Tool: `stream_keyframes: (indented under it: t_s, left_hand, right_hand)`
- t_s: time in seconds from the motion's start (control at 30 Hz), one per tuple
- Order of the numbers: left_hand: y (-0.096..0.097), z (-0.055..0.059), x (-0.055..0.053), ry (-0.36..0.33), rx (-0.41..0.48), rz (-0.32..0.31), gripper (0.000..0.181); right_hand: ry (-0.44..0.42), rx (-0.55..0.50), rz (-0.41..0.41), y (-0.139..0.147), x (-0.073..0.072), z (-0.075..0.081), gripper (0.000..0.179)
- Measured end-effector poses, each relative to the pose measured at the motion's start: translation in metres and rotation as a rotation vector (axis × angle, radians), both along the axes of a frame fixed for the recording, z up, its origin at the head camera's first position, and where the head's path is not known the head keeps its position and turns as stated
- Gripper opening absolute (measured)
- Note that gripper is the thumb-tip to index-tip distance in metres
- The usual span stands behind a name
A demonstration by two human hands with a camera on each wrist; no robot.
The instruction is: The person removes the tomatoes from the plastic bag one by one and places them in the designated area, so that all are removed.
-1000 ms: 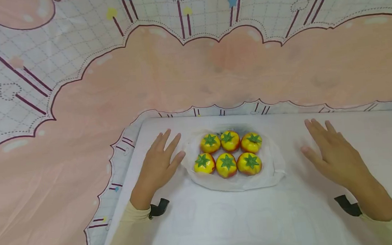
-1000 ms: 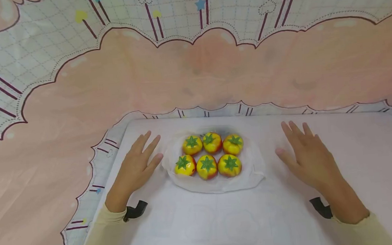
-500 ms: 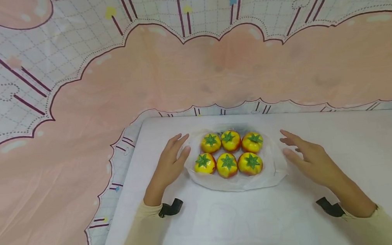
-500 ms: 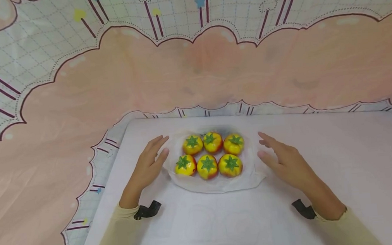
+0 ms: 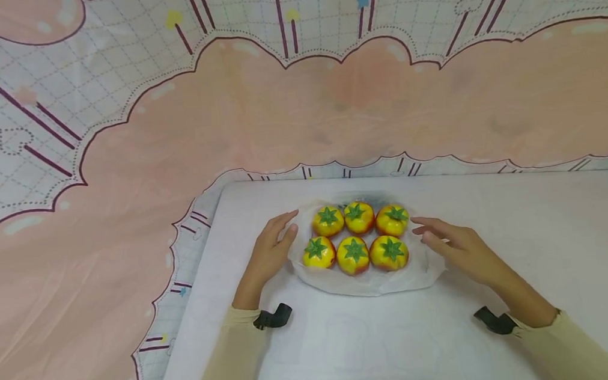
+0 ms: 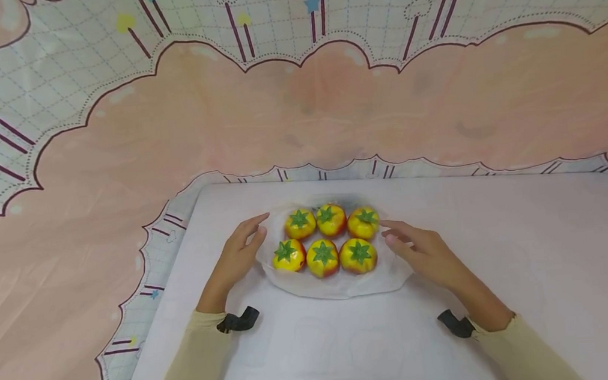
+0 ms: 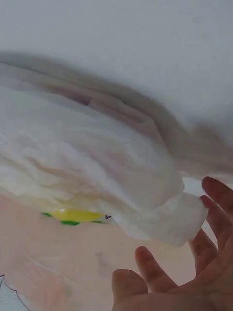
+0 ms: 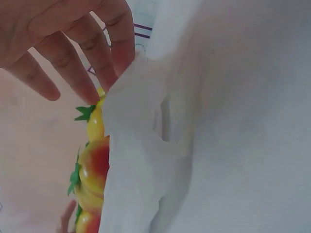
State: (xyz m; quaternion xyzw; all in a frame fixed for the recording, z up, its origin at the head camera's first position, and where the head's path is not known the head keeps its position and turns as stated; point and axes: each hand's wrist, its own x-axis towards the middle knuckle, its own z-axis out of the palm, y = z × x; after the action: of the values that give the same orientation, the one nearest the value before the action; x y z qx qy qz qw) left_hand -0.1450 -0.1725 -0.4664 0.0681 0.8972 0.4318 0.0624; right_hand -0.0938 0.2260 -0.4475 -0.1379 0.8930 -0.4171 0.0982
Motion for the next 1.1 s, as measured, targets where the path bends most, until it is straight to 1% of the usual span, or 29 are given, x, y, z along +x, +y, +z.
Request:
stream_keyframes:
  t_s: [0.1,0.27,0.37,0.57,0.8,1.0,1.1]
  left_hand:
    - [-0.001,-0.005,-0.003,-0.026,0.03,0.004,0.048]
    - [-0.003,-0.016,-0.009,-0.069,0.067,0.007,0.045]
    - [-0.003,-0.02,-0.012,-0.091,0.078,0.006,0.044]
    - [-0.001,-0.023,-0.018,-0.127,0.095,-0.004,0.041]
    - [0.002,-0.025,-0.025,-0.176,0.147,-0.029,0.042]
    - [0.0,-0.029,-0.028,-0.231,0.143,-0.011,0.046]
    - [-0.004,-0.032,-0.028,-0.241,0.137,-0.009,0.05]
  right_hand:
    - [-0.018,0.003,0.002,-0.002,-0.002,-0.003,0.048]
    - [-0.013,0.019,0.024,-0.005,-0.004,-0.009,0.046]
    - [-0.01,0.022,0.038,-0.007,-0.005,-0.011,0.046]
    - [-0.012,0.015,0.063,-0.01,-0.008,-0.015,0.044]
    - [-0.004,0.011,0.09,-0.014,-0.012,-0.02,0.044]
    - [0.003,0.034,0.111,-0.02,-0.013,-0.023,0.047]
    - [0.004,0.047,0.111,-0.022,-0.013,-0.024,0.049]
